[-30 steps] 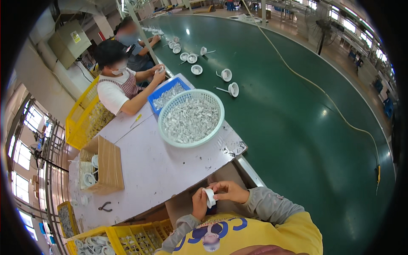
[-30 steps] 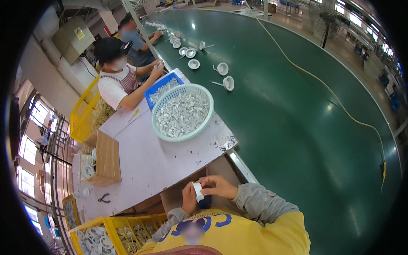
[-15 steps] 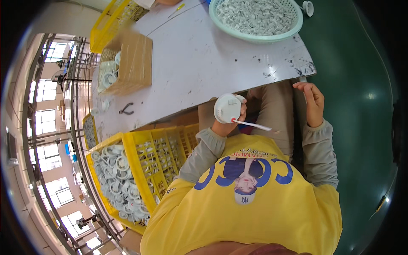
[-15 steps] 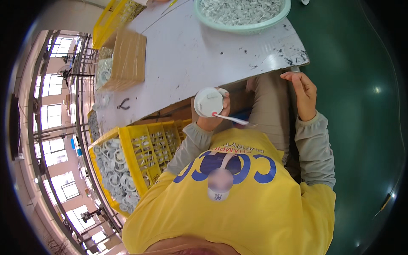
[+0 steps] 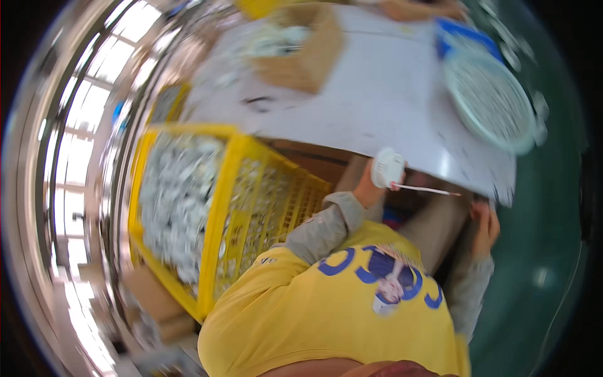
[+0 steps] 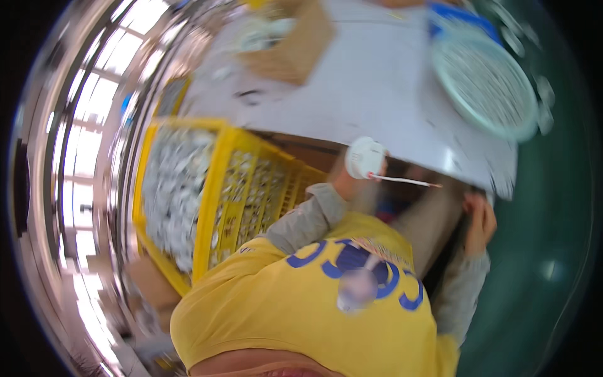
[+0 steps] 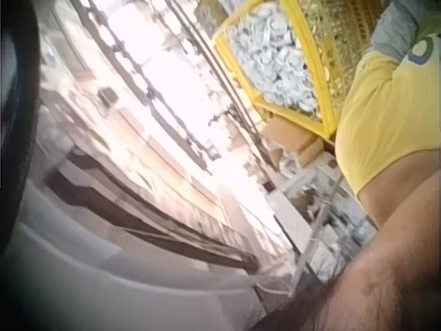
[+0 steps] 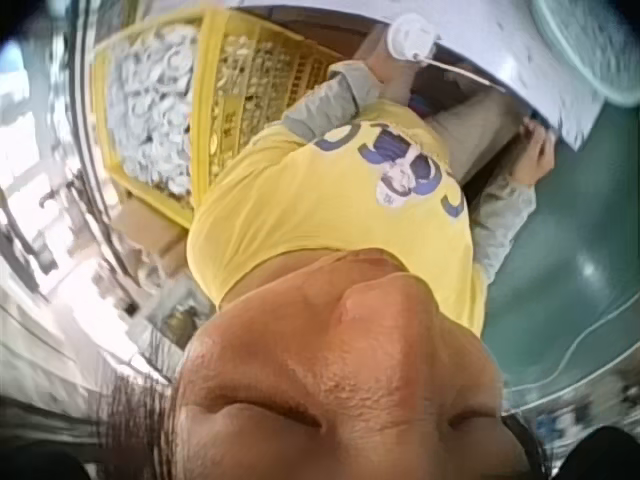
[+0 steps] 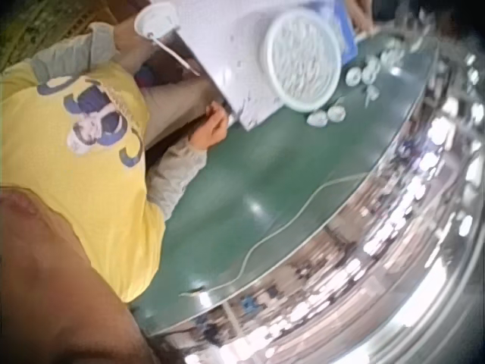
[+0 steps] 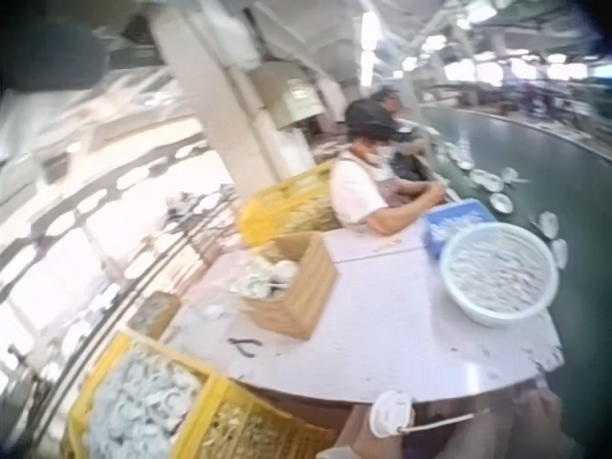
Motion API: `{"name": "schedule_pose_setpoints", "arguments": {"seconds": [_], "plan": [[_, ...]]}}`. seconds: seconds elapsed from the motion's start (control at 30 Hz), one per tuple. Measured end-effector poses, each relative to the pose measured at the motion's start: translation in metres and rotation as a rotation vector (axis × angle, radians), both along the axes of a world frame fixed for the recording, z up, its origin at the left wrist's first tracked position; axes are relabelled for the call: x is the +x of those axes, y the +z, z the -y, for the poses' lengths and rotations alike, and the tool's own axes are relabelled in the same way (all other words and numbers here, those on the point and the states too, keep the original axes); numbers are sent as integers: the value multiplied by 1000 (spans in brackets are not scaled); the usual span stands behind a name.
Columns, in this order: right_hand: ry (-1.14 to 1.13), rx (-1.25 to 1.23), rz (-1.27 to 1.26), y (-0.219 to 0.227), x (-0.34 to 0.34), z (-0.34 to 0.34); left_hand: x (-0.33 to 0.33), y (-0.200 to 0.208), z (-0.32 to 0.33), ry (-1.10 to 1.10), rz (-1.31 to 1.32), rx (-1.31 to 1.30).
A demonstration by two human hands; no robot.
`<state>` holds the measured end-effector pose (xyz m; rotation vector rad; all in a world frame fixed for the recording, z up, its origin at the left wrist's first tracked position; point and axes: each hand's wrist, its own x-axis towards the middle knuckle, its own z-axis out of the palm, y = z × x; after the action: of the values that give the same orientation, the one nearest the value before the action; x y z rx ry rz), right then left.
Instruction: The person assembles LED light fixtures by hand, combining led fixture housings, internal electronics, mounting clips, and screws.
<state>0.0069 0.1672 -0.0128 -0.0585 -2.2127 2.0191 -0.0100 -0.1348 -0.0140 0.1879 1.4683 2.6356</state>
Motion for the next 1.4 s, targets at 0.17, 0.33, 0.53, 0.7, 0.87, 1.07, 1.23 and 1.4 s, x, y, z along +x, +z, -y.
{"name": "schedule_pose_setpoints", "arguments": {"seconds": [0.17,0.33,0.53,0.7,0.87,1.07,1.23,1.4], "plan": [[27,48,-2,-2,12,0,8,32,81,636,-181,-261],[142,64,4,5,-2,-2,63,90,184,1335,-282,-86],[167,88,47,2,-6,1,120,122,255,1714,-459,55],[135,168,-17,-7,-1,-10,100,97,234,1465,-226,-79],[59,-3,-49,17,-6,15,60,56,150,1175,-147,-417],[40,67,-114,51,-47,-42,30,-11,44,558,110,-507],[-167,377,-222,60,-120,-120,19,-20,-16,121,129,-541],[-303,846,-370,2,-226,-191,12,-31,-19,-89,113,-520]]}}
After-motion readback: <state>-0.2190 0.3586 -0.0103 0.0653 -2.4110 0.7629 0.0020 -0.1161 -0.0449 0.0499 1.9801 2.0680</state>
